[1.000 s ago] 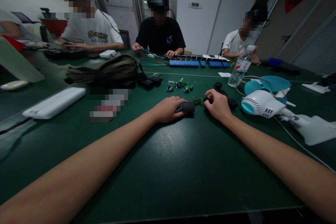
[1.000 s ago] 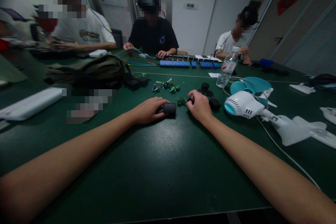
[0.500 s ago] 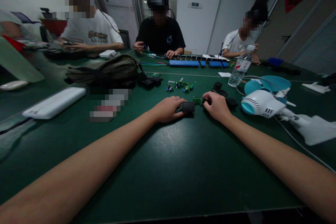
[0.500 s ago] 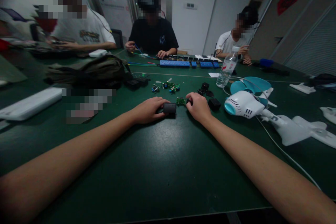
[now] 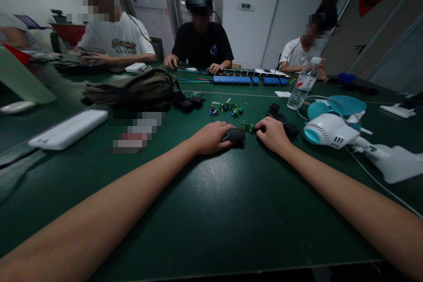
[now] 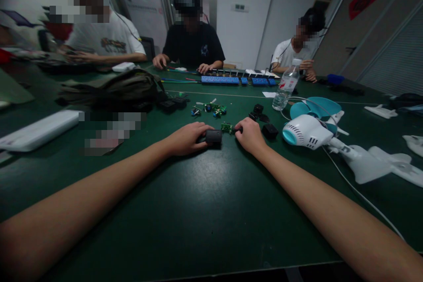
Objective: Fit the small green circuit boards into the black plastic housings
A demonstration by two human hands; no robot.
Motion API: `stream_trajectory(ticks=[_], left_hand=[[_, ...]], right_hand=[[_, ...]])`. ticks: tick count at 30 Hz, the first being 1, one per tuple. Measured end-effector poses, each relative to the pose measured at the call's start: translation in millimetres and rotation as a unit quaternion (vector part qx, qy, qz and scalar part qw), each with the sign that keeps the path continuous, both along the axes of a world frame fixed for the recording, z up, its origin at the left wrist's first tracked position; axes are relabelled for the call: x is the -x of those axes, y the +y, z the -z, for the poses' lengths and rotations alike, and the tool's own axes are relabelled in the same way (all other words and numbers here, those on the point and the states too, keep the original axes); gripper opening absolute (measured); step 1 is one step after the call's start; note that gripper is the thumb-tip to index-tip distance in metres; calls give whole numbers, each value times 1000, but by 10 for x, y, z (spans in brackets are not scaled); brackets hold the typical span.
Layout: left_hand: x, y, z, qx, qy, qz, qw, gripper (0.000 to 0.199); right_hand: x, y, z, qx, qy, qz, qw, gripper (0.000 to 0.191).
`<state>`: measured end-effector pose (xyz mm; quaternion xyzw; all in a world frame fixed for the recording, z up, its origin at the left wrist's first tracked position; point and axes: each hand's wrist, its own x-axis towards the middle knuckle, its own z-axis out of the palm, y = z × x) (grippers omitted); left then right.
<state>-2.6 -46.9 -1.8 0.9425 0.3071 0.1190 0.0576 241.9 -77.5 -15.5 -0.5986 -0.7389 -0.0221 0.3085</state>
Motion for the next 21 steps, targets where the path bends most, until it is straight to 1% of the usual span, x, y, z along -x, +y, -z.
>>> stream_trajectory(ticks=[9, 14, 21], left_hand=[[0, 0, 1, -4, 1, 3, 1000, 42], [-5, 2, 6, -4, 2, 0, 1000, 41], [-4, 10, 6, -3, -2, 4, 1000, 42]], right_hand=[[17, -21, -9, 53, -18, 6, 998, 11], [11, -18, 7, 46, -48, 14, 998, 8], [14, -25, 6, 46, -41, 23, 998, 6]])
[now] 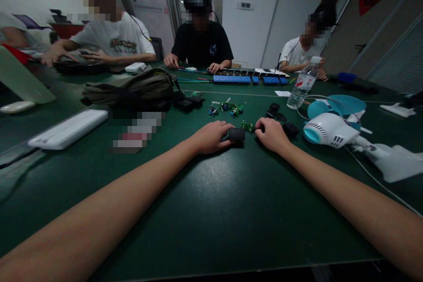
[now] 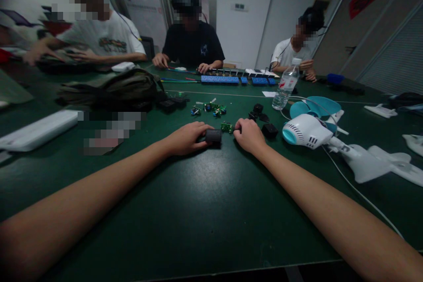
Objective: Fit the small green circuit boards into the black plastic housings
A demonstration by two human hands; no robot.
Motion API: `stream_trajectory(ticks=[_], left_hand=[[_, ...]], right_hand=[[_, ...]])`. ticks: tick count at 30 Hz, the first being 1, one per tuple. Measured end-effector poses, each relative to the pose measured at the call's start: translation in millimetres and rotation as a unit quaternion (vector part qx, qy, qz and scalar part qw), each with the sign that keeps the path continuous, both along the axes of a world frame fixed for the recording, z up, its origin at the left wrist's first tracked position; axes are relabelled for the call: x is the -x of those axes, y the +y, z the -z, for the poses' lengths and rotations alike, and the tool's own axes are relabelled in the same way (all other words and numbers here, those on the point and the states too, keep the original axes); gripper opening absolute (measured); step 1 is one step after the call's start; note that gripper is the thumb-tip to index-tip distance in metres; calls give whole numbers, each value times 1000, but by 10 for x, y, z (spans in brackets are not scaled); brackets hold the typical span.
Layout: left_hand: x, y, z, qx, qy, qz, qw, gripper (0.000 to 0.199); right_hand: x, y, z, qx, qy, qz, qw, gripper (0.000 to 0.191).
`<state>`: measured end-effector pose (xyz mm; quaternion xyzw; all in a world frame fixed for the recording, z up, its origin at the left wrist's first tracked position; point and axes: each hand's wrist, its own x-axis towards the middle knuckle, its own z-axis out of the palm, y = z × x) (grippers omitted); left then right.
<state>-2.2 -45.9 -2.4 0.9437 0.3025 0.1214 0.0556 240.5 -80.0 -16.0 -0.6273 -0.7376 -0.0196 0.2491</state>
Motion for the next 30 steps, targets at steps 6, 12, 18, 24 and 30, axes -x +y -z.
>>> stream_trajectory(ticks=[6, 12, 18, 24, 30], left_hand=[[0, 0, 9, -4, 1, 0, 1000, 41], [7, -10, -1, -2, -1, -5, 1000, 41], [17, -6, 8, -11, -3, 8, 1000, 40], [16, -16, 11, -26, -2, 5, 1000, 40], [19, -26, -2, -21, -6, 7, 1000, 40]], right_hand=[[1, 3, 14, -8, 14, -8, 1000, 7], [8, 3, -8, -68, 80, -59, 993, 12], [67, -109, -66, -134, 92, -237, 958, 17], [135, -159, -42, -115, 52, -310, 942, 32], [120, -116, 5, -103, 33, -289, 951, 34]])
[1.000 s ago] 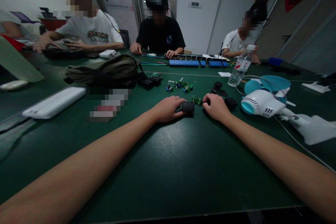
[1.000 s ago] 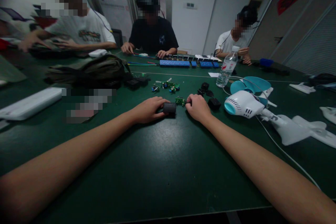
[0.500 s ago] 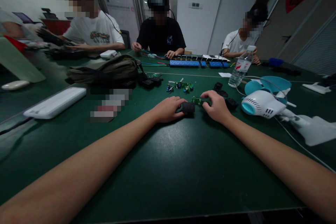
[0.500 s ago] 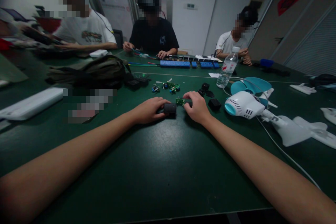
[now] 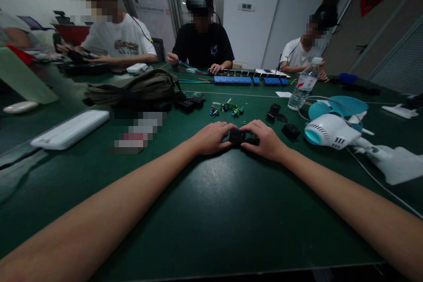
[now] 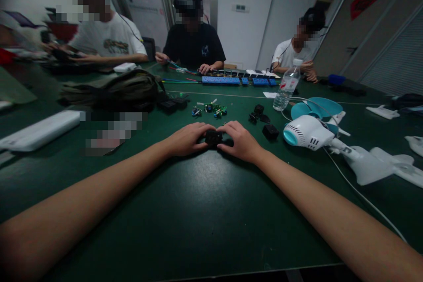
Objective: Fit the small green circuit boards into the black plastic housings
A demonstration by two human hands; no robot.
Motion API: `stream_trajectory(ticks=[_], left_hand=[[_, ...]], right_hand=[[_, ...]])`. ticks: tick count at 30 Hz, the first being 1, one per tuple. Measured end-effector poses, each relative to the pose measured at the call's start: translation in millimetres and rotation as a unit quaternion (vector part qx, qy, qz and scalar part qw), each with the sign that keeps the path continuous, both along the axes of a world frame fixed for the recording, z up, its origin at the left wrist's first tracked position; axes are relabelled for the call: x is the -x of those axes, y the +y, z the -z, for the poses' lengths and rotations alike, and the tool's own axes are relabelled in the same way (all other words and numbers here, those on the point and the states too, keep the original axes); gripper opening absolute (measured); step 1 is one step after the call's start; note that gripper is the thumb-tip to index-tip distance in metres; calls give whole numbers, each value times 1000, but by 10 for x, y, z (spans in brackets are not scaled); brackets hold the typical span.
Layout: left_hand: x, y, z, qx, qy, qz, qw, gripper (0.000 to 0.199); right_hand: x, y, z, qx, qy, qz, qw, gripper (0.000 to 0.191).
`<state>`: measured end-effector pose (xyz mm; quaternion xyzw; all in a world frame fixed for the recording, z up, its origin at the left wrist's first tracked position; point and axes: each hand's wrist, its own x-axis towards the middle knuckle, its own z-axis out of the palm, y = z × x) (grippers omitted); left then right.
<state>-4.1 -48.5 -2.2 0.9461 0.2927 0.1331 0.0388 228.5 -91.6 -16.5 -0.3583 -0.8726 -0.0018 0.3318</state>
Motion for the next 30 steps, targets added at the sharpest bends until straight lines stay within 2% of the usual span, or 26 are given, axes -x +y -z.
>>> stream_trajectory(ticks=[23, 30], left_hand=[[6, -7, 6, 0, 4, 0, 1000, 38], [2, 13, 11, -10, 0, 6, 1000, 36]], right_hand=[[50, -13, -10, 9, 3, 7, 1000, 34], [205, -38, 49, 9, 3, 66, 998, 39]])
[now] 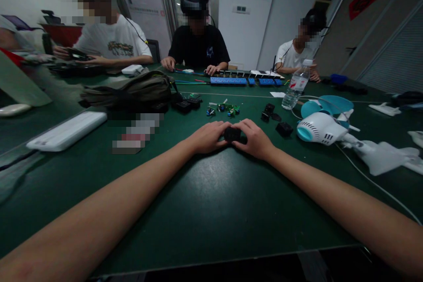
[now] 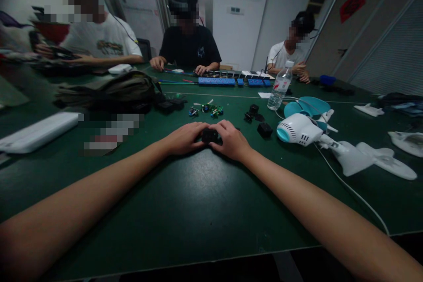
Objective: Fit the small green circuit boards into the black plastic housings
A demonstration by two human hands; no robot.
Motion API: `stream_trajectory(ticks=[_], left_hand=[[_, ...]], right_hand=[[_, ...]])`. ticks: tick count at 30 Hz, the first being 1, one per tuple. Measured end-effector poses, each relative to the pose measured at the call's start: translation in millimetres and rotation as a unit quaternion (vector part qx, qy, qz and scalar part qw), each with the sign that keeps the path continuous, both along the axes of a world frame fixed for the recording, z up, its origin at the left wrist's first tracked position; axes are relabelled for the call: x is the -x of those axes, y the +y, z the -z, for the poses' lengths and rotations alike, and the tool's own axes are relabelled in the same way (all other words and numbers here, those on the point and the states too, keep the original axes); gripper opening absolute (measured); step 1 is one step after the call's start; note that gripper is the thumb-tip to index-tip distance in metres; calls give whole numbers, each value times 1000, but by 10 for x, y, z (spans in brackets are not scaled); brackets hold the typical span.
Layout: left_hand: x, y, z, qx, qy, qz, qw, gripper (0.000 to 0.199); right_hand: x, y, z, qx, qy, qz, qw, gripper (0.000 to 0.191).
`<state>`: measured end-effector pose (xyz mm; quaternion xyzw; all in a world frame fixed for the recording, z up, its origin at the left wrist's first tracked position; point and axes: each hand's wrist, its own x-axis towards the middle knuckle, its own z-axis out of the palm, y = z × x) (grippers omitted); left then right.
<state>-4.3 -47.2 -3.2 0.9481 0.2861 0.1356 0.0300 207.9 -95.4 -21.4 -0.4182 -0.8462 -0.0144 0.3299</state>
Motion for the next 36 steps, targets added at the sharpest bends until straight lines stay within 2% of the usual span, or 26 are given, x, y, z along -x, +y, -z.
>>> stream_trajectory(ticks=[6, 9, 15, 21, 26, 32, 36], left_hand=[[-7, -2, -8, -13, -7, 4, 1000, 36], [-4, -10, -12, -24, -11, 1, 1000, 33], [-8, 6, -9, -36, -17, -4, 999, 41], [-8, 14, -6, 1, -74, 14, 997, 45], [-23, 0, -16, 14, -71, 30, 997, 41], [-14, -23, -38, -36, -51, 12, 998, 36], [-1, -27, -58, -71, -39, 5, 997, 40]], right_hand=[[173, -131, -22, -15, -15, 69, 997, 36], [236, -153, -30, -18, 8, 79, 997, 35], [176, -51, -76, 16, 46, 24, 999, 34], [97, -62, -156, 50, 101, 8, 994, 33], [28, -105, -183, 60, 97, 1, 993, 30], [-55, -92, -218, 37, 70, -2, 997, 30], [-72, -112, -229, 25, 49, -16, 998, 34]])
